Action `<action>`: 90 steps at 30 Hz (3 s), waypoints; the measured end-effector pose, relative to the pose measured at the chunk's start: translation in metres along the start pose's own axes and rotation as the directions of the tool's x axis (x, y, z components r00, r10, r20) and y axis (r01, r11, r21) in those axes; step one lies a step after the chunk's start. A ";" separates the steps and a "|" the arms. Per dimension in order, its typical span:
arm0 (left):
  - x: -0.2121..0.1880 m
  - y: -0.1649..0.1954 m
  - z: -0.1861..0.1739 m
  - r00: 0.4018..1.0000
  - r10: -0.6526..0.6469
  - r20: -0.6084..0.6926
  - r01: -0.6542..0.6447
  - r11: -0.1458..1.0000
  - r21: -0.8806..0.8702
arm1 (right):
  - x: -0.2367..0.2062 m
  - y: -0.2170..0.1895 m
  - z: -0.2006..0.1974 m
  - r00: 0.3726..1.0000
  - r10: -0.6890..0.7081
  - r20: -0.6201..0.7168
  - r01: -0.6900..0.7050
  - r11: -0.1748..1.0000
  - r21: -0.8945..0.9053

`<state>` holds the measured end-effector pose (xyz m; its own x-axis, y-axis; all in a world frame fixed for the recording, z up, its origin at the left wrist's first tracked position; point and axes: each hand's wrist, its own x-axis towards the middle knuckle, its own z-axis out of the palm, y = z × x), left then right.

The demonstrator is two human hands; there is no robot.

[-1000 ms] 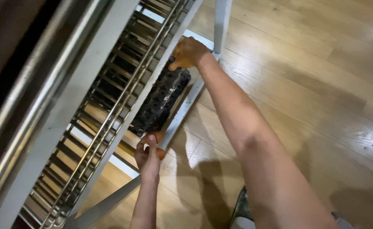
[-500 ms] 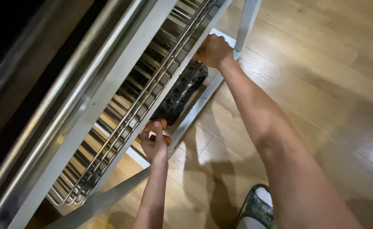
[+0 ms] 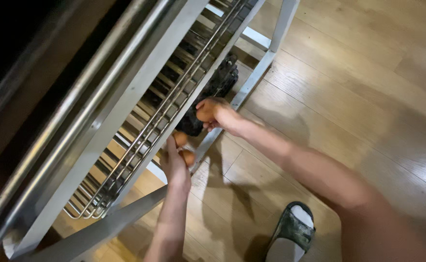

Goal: The person whisks a white liquid in three pots, then retrieves egg trays from a rack and places them on the counter. They crack eggs into separate metal bowls, separating the yolks from the whites.

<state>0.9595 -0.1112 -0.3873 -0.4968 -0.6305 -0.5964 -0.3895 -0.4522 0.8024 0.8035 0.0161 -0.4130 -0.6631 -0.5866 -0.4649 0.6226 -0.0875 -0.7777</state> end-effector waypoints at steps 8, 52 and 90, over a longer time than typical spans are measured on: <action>0.129 0.049 0.050 0.945 0.322 0.064 -0.327 0.941 0.092 | 0.017 -0.068 0.013 0.501 -0.832 0.238 0.580 0.119 -0.806; 0.142 -0.010 0.022 0.926 0.248 -0.284 -0.102 0.890 0.444 | 0.016 -0.067 -0.074 0.406 -0.911 -0.068 0.410 0.248 -0.878; 0.092 0.024 0.103 0.987 0.154 0.045 -0.147 0.980 -0.137 | -0.068 -0.096 -0.087 0.457 -0.836 -0.303 0.256 0.450 -0.856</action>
<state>0.8242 -0.1148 -0.4249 -0.5857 -0.6635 -0.4656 -0.2025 -0.4365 0.8766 0.7530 0.1348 -0.3438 -0.9496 0.0486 0.3097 -0.2454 0.4992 -0.8310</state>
